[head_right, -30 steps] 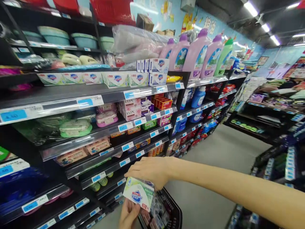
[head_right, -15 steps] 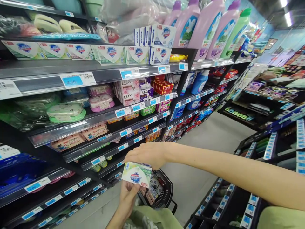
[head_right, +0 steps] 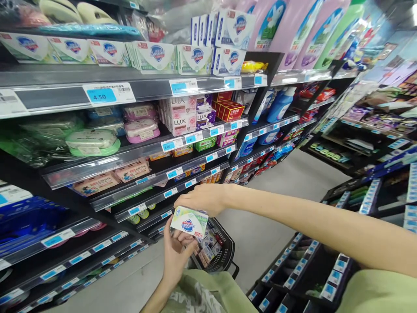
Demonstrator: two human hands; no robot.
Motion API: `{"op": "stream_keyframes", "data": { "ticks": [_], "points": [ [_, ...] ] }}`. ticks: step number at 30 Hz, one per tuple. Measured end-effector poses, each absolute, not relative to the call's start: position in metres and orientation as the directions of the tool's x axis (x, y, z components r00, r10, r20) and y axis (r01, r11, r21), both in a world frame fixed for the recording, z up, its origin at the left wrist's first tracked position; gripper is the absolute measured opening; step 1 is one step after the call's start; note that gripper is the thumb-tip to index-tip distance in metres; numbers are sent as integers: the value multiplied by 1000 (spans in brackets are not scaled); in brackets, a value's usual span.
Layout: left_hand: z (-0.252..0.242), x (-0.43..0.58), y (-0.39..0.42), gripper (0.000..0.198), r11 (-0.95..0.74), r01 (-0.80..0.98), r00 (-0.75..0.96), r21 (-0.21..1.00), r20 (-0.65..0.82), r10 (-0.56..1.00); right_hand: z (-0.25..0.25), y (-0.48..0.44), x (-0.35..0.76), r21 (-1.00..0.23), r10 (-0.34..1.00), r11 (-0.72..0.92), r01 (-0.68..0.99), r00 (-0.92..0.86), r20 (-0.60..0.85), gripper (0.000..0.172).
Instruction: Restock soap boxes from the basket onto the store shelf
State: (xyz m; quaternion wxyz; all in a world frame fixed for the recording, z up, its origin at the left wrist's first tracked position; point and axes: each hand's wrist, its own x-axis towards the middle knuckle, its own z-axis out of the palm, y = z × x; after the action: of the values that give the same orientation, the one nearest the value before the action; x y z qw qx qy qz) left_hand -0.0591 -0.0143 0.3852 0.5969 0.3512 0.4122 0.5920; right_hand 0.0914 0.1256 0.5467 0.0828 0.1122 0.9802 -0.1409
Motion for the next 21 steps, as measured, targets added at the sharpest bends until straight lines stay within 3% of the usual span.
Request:
{"op": "stream_keyframes", "data": {
  "ticks": [6, 10, 17, 21],
  "points": [
    [378, -59, -16, 109, 3, -286, -79, 958, -26, 997, 547, 121, 84, -236, 240, 921, 310, -929, -282, 94],
    [374, -59, -16, 112, 26, -291, -44, 957, -41, 998, 543, 120, 85, -241, 246, 916, 321, -923, -295, 98],
    [365, -60, -24, 107, 100, -484, 74, 869, -73, 995, 547, 116, 94, -350, 315, 836, 422, -892, -323, 113],
    [366, -60, -27, 76, 202, -654, 136, 729, -149, 979, 559, 113, 92, -406, 395, 719, 565, -812, -431, 115]
  ]
}}
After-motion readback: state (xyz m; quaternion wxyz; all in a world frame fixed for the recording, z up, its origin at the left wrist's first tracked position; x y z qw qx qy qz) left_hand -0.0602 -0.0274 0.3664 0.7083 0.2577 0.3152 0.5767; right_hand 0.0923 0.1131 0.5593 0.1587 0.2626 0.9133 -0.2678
